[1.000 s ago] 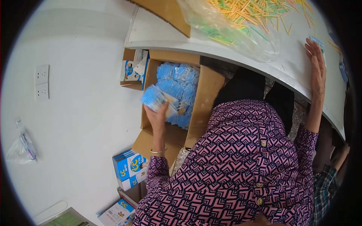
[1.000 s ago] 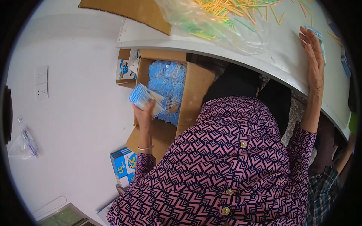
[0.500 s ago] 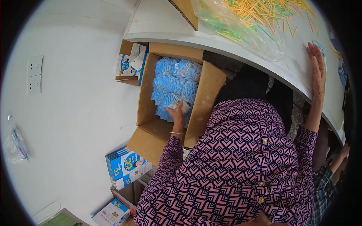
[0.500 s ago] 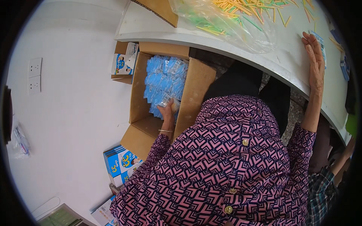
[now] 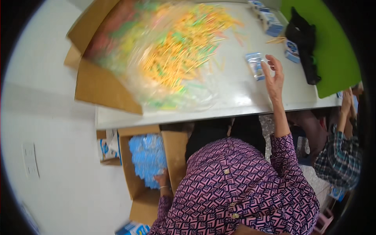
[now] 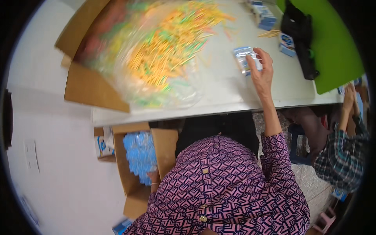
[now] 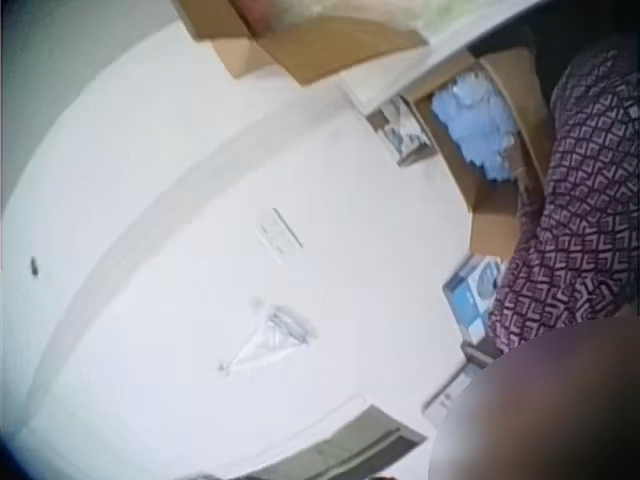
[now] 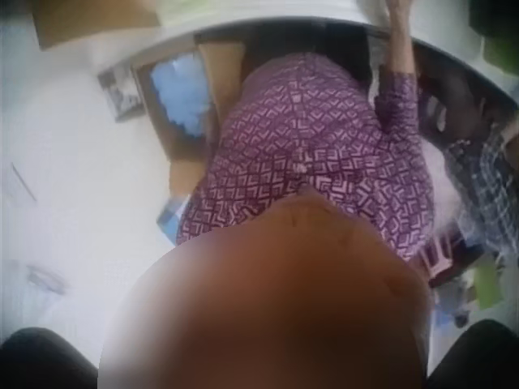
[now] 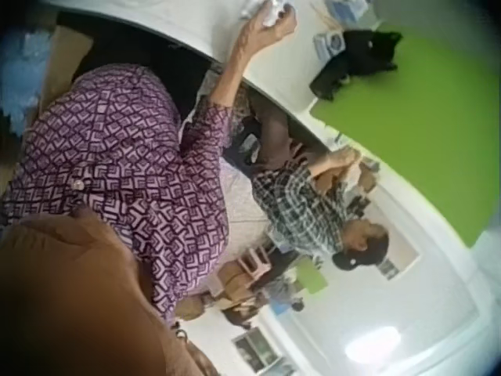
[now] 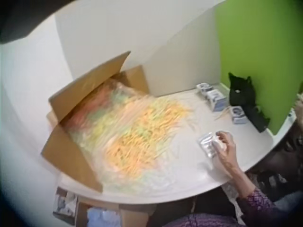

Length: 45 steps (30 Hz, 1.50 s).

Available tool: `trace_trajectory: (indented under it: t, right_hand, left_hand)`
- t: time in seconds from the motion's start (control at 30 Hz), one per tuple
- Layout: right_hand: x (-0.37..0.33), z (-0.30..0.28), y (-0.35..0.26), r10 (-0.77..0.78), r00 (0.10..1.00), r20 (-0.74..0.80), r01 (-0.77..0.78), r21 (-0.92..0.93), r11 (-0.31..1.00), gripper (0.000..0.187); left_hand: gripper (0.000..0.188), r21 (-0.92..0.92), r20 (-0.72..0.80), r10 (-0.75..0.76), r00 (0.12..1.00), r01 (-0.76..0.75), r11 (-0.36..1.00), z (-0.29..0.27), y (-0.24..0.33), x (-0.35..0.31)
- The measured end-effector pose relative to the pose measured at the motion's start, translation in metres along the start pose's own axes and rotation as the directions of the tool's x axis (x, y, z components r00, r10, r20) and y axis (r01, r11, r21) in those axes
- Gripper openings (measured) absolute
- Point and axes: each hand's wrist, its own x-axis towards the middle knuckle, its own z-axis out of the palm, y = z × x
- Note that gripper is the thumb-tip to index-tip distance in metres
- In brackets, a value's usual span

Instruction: Packing small blue and white packets into plastic bags along with yellow shredded filler material.

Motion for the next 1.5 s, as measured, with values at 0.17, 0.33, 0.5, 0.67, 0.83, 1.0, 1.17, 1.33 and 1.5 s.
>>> trace_trajectory:
  t: [0.17, 0.33, 0.5, 0.67, 0.83, 1.0, 1.17, 1.33, 1.5]
  right_hand:
    - [0.008, -0.044, 0.07, -0.01, 0.994, -0.111, -0.038, -0.421, 0.906, 0.038]
    - [0.011, -0.022, 0.056, 0.164, 0.986, 0.033, -0.124, -0.511, 0.851, 0.042]
    - [0.013, -0.021, 0.062, 0.18, 0.983, 0.041, -0.139, -0.479, 0.867, 0.033]
    - [0.012, -0.025, 0.07, 0.092, 0.991, -0.102, -0.126, -0.413, 0.902, 0.019]
    - [0.008, -0.036, 0.022, -0.14, 0.99, -0.009, 0.128, -0.345, 0.93, 0.023]
    - [-0.007, -0.035, -0.023, -0.043, 0.976, 0.213, 0.032, 0.053, 0.998, 0.025]
    - [-0.01, -0.023, -0.019, 0.093, 0.927, 0.363, -0.214, 0.307, 0.927, 0.023]
    - [-0.011, -0.014, -0.026, 0.113, 0.843, 0.526, -0.273, 0.238, 0.932, 0.018]
    - [-0.013, -0.004, -0.031, 0.146, 0.823, 0.549, -0.32, 0.235, 0.918, 0.018]
  left_hand:
    - [0.102, 0.499, -0.083, -0.268, 0.96, 0.273, 0.822, -0.057, 0.156, -0.001]
    - [0.085, 0.462, 0.059, 0.33, 0.942, -0.319, 0.828, -0.085, 0.323, -0.024]
    - [0.055, 0.135, 0.296, 0.794, 0.532, -0.846, 0.516, -0.077, 0.501, -0.08]
    - [0.05, -0.191, 0.252, 0.958, 0.14, -0.963, 0.191, -0.027, 0.6, -0.101]
    - [0.051, -0.351, 0.186, 0.978, 0.091, -0.924, 0.153, 0.026, 0.682, -0.104]
    - [0.039, -0.431, 0.437, 0.887, 0.147, -0.831, 0.35, 0.068, 0.697, -0.094]
    - [0.018, -0.659, 0.494, 0.832, 0.252, -0.516, 0.547, 0.071, 0.682, -0.093]
    - [0.012, -0.516, 0.341, 0.914, 0.22, -0.769, 0.378, 0.072, 0.667, -0.079]
    - [0.009, -0.477, 0.254, 0.954, 0.16, -0.837, 0.268, 0.065, 0.67, -0.07]
